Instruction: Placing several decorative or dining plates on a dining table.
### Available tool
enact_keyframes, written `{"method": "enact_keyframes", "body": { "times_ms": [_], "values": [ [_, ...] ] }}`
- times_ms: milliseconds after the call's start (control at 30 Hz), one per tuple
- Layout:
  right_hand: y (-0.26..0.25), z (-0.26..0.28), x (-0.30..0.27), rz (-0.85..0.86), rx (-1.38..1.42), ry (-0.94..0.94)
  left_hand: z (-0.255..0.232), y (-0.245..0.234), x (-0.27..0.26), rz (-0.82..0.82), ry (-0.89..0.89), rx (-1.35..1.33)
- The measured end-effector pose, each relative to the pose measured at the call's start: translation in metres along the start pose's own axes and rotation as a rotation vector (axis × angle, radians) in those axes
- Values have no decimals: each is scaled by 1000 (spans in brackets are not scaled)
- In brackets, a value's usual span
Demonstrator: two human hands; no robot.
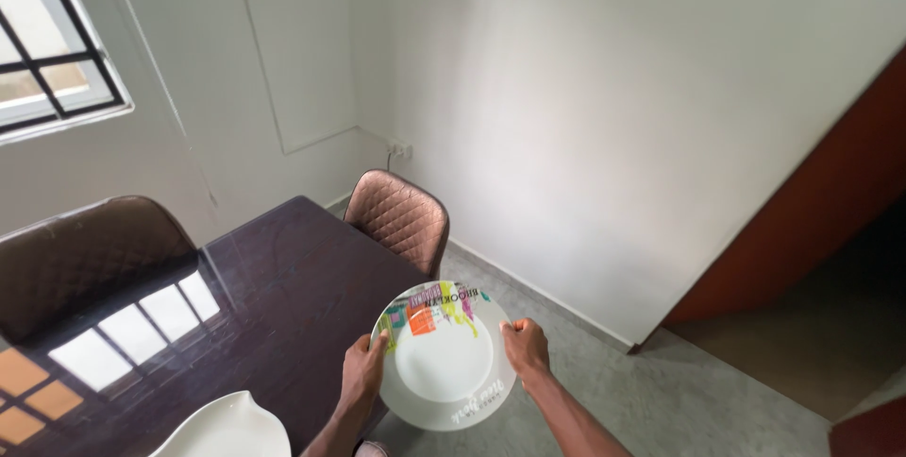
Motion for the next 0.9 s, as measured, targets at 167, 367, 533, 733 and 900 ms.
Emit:
{"method": "enact_keyframes", "body": {
  "times_ms": [167,367,533,733,900],
  "values": [
    [36,27,57,27,-27,-18,19,6,53,-31,-25,61],
    [72,70,94,74,-74,8,27,1,114,-64,-65,73],
    [108,99,117,145,-71,7,30,-12,150,-100,-77,64],
    [162,130,135,201,-114,-45,57,-32,183,-188,-114,23],
    [195,150,147,261,-161,-63,74,-46,196,-248,-206,43]
  ]
}}
Point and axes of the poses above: each hand's wrist, its own x-axis towards the middle knuckle, its own y-axis out of the palm, z = x × y, the point moved 5 cm from there along x, towards the middle knuckle, and after that the axes turned 14 degrees about y, right-handed, at the moved point
